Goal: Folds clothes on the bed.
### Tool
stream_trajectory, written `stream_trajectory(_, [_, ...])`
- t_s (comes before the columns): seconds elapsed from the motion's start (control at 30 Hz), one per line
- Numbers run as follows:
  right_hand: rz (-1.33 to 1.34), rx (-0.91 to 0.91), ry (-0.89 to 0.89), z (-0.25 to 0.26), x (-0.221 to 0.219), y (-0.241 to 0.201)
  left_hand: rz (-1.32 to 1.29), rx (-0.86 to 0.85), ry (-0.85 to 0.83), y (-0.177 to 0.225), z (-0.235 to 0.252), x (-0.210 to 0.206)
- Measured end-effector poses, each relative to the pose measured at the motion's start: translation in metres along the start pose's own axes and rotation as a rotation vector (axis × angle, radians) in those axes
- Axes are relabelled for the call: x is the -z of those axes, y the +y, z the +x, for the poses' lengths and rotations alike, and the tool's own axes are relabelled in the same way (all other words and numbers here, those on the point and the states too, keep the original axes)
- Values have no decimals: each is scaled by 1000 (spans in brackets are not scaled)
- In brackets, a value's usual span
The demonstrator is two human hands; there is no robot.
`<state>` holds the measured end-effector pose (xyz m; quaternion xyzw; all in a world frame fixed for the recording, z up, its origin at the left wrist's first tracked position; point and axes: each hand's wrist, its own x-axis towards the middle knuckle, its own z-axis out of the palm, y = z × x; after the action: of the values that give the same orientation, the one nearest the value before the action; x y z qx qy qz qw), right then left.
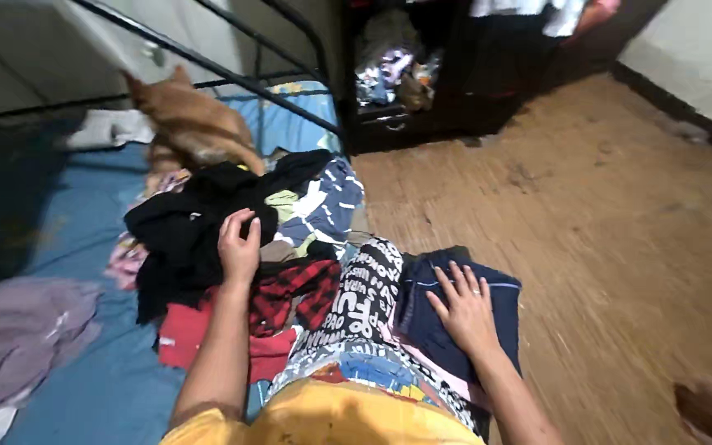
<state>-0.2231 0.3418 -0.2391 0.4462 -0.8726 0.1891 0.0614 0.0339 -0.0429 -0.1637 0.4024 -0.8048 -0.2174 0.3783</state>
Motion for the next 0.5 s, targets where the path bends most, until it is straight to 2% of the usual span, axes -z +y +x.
stream_trajectory(0.07, [-2,-10,-47,3,1,6,36,-19,154,-8,-3,2])
stream_trajectory(0.13, [3,-10,-37,1,3,5,123,-15,219,-19,-2,5])
stream_trajectory(0.17, [7,-7,-20,1,3,4,192,9,196,-25,1,5])
stream_trajectory(0.3, [29,-11,12,-1,1,7,406,218,-132,-67,12,-18])
stream_trajectory(0.4, [47,-14,11,-1,1,8,345,266,-149,-76,13,-36])
stream_trajectory(0.5, [58,-22,9,-2,2,9,139,301,-97,-40,2,-33])
